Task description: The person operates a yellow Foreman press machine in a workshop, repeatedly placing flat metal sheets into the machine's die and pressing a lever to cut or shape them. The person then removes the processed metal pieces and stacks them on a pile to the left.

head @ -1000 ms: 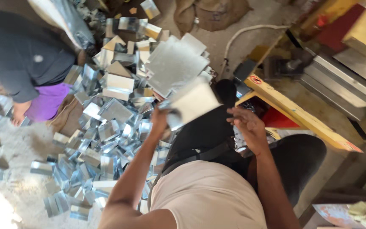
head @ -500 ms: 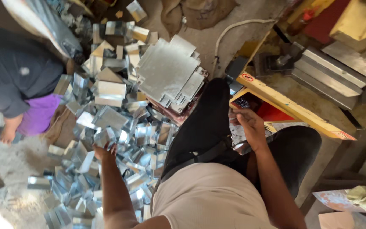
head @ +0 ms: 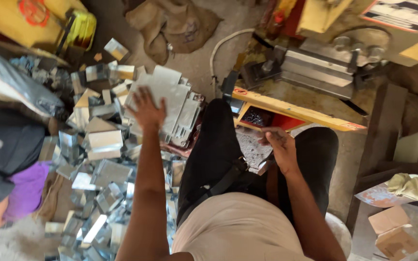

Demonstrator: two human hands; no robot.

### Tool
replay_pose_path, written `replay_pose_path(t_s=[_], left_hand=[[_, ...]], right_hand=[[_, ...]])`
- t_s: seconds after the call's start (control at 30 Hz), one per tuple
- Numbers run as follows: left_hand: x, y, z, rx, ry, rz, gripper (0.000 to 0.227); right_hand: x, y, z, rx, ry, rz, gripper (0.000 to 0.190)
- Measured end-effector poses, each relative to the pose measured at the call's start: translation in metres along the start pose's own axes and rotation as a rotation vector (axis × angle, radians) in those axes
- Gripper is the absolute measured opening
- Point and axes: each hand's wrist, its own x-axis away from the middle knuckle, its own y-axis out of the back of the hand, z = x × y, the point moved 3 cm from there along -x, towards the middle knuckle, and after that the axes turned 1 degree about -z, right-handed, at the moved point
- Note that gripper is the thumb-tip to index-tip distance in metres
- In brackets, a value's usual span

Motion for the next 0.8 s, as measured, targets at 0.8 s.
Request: replay_pose_path(t_s=[0.8], left_hand=[[0.050,-0.003,-0.103,0.107,0.032,0.147,0.106]], right_hand=[[0.019,0.009,-0.032,-0.100,-0.083,0.028,0.027]])
